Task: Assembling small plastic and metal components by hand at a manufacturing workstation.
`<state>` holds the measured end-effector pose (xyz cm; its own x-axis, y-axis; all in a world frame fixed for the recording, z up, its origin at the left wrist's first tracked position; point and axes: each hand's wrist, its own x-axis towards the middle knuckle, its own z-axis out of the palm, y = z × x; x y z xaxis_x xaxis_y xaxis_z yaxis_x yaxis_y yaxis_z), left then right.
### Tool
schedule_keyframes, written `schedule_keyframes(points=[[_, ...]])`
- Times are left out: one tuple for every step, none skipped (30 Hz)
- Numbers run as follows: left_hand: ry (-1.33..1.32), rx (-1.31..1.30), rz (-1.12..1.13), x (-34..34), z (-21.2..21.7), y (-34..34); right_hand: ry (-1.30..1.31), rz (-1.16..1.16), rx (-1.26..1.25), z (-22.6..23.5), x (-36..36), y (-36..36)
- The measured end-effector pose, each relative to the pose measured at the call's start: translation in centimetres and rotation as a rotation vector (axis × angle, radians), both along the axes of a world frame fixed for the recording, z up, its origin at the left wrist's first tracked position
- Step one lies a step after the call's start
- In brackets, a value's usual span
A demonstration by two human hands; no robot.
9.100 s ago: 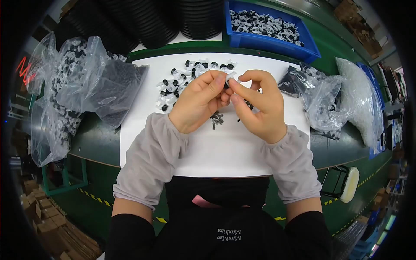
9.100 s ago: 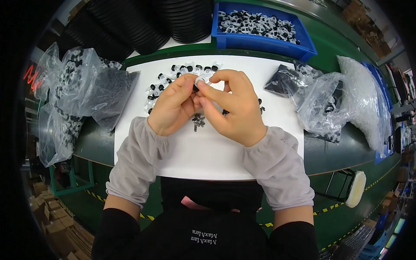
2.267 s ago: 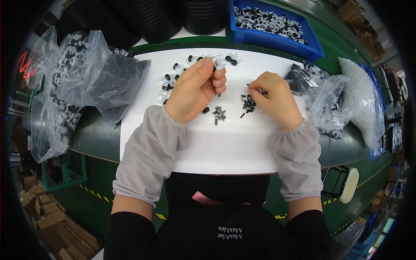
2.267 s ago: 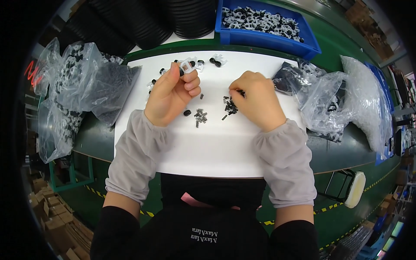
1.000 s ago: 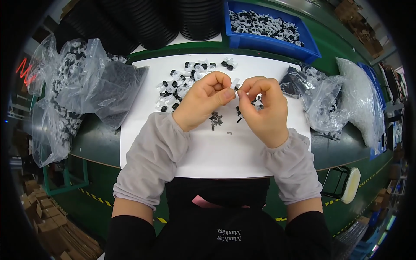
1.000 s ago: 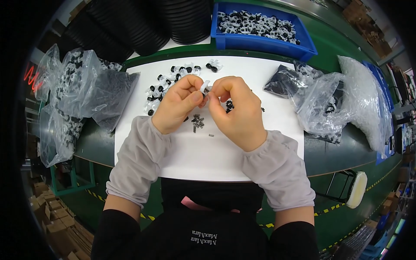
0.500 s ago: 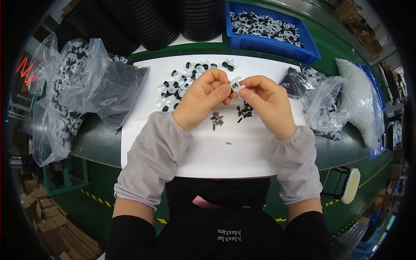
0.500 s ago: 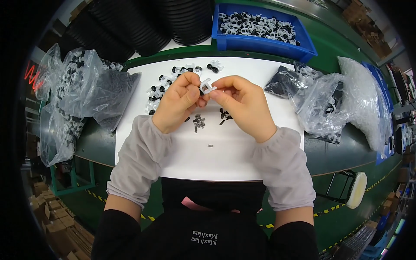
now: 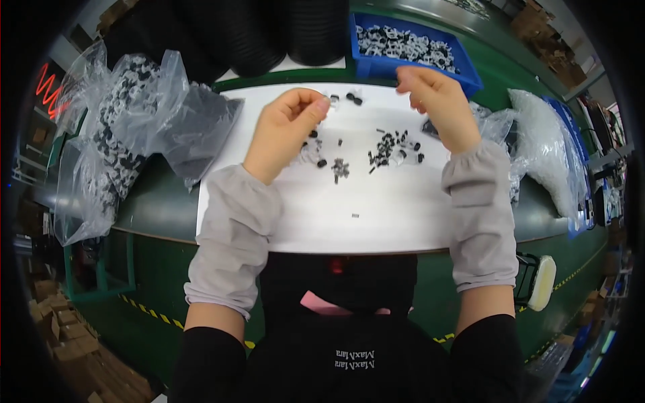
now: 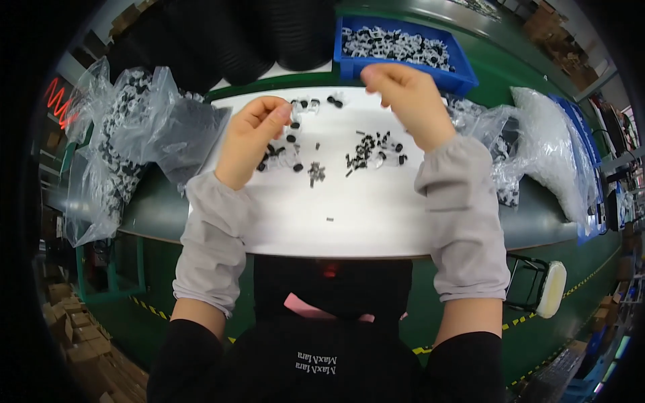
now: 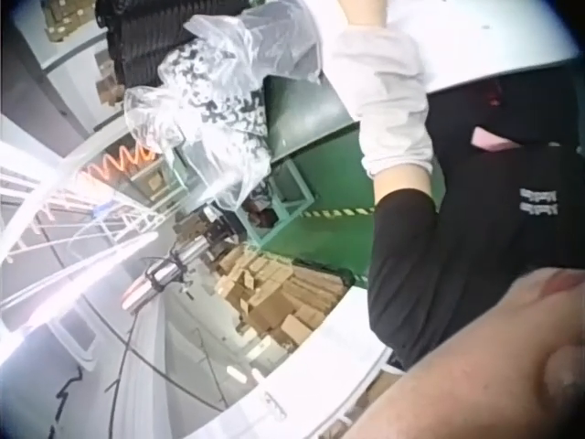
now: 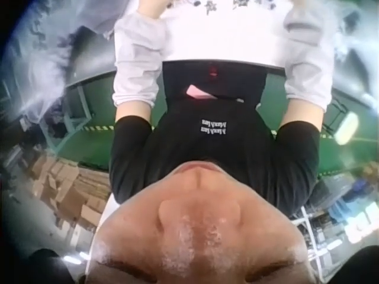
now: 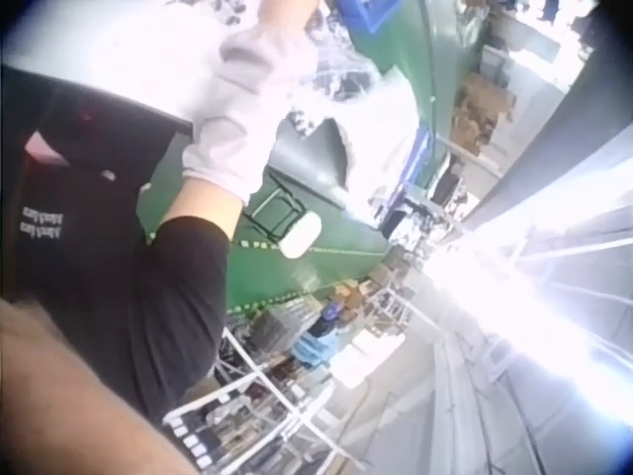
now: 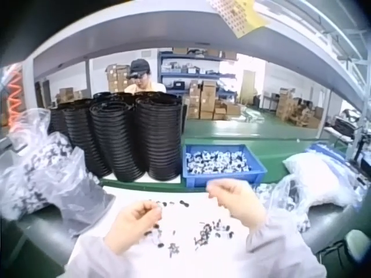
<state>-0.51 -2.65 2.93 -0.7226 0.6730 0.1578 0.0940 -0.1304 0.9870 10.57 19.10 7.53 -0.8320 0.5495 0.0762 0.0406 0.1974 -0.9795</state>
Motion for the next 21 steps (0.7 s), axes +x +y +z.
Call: schedule_keyframes(points=[[-0.001, -0.02, 0.038, 0.5, 0.7, -1.1, -0.169, 0.092, 0.155, -0.1, 1.5, -1.8], [-0.004, -0.02, 0.042, 0.3, 0.5, -2.1, -0.327, 0.186, 0.319, -0.2, 2.7, -3.0], [0.108, -0.142, 0.076, 0.1, 0.2, -3.3, -0.232, 0.284, 0.443, -2.1, 4.1, -3.9], [0.223, -0.26, 0.105, 0.0, -0.1, -4.1, -0.133, 0.375, 0.57, -4.6, 5.7, -4.7], [0.229, -0.301, 0.137, 0.1, -0.4, -4.5, -0.077, 0.393, 0.668, -5.9, 7.0, -5.8], [0.227, -0.304, 0.138, 0.1, -1.1, -4.9, -0.02, 0.416, 0.76, -6.9, 8.0, -6.9], [0.448, -0.345, 0.148, 0.0, -1.6, -5.4, -0.015, 0.421, 0.757, -7.0, 8.7, -8.2], [0.668, -0.385, 0.153, 0.0, -2.1, -5.7, -0.004, 0.381, 0.706, -7.2, 9.2, -9.5], [0.668, -0.389, 0.154, 0.1, -2.4, -5.8, 0.007, 0.341, 0.654, -7.4, 9.5, -10.3], [0.731, -0.405, 0.135, 0.4, -2.6, -5.5, 0.007, 0.342, 0.651, -7.9, 9.7, -10.6], [0.793, -0.421, 0.115, 0.6, -2.8, -5.2, 0.02, 0.338, 0.652, -8.7, 9.9, -10.7], [0.793, -0.424, 0.115, 0.8, -3.1, -4.8, 0.033, 0.335, 0.654, -9.3, 10.0, -10.9], [0.918, -0.411, 0.133, 1.0, -3.3, -4.2, 0.033, 0.335, 0.658, -9.3, 10.1, -11.1], [1.044, -0.397, 0.151, 1.2, -3.3, -3.7, 0.05, 0.319, 0.705, -9.3, 10.2, -11.2], [1.023, -0.386, 0.108, 1.4, -3.3, -3.6, 0.067, 0.302, 0.753, -9.2, 10.3, -11.3], [1.021, -0.382, 0.103, 1.6, -3.2, -3.3, 0.063, 0.298, 0.754, -9.3, 10.3, -11.1], [1.05, -0.377, 0.074, 2.0, -2.8, -3.1, 0.082, 0.29, 0.77, -9.5, 10.4, -10.8], [1.078, -0.37, 0.045, 2.3, -2.7, -2.8, 0.1, 0.282, 0.787, -9.5, 10.4, -10.5], [1.079, -0.373, 0.047, 2.4, -2.8, -2.9, 0.102, 0.284, 0.786, -9.2, 10.3, -10.2], [1.079, -0.418, 0.005, 2.5, -2.9, -3.0, 0.064, 0.225, 0.668, -8.4, 10.2, -9.5], [1.078, -0.463, -0.037, 2.5, -3.1, -2.9, 0.025, 0.167, 0.55, -7.9, 10.1, -8.8]])
